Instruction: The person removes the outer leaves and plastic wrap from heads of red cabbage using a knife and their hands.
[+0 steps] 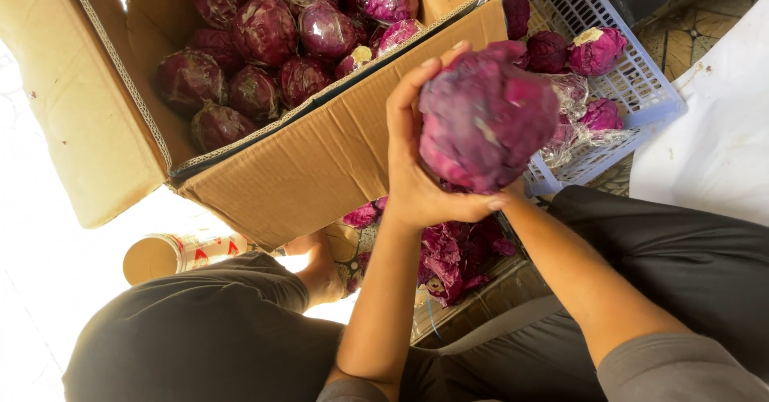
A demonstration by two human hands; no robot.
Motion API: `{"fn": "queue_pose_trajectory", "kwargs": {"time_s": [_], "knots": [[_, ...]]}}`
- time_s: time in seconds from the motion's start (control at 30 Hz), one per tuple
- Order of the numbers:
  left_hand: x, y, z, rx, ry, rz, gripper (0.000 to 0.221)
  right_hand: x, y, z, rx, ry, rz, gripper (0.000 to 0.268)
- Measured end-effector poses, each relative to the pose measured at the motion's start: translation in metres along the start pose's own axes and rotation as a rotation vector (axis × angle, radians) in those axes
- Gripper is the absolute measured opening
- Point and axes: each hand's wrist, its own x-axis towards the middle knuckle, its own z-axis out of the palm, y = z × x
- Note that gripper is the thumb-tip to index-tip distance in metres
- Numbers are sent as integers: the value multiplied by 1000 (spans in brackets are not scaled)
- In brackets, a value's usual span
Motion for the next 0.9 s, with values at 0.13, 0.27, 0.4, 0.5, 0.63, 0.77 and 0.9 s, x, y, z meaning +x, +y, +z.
{"fn": "queue_pose_trajectory", "kwargs": {"time_s": [0.13, 0.27, 0.4, 0.5, 0.63, 0.77, 0.9], "knots": [[-2, -1, -7, -12, 93, -114, 105, 18, 8, -1, 58, -5, 71, 24], [1, 0, -14, -119, 131, -227, 108, 14, 5, -27, 84, -77, 60, 35], [-20, -50, -15, -542, 289, -197, 105, 10, 5, -75, 149, -155, -76, 37], [-21, -59, -8, -713, 293, -235, 100, -67, -11, -111, 25, -131, -123, 18], [-36, -72, -13, -885, 289, -284, 96, -93, 10, -149, 181, -117, -230, 26], [-34, -63, -13, -852, 266, -334, 92, -115, 20, -148, 370, -196, -238, 20], [-28, -51, -15, -798, 254, -339, 90, -108, 19, -134, 282, -210, -233, 24]]}}
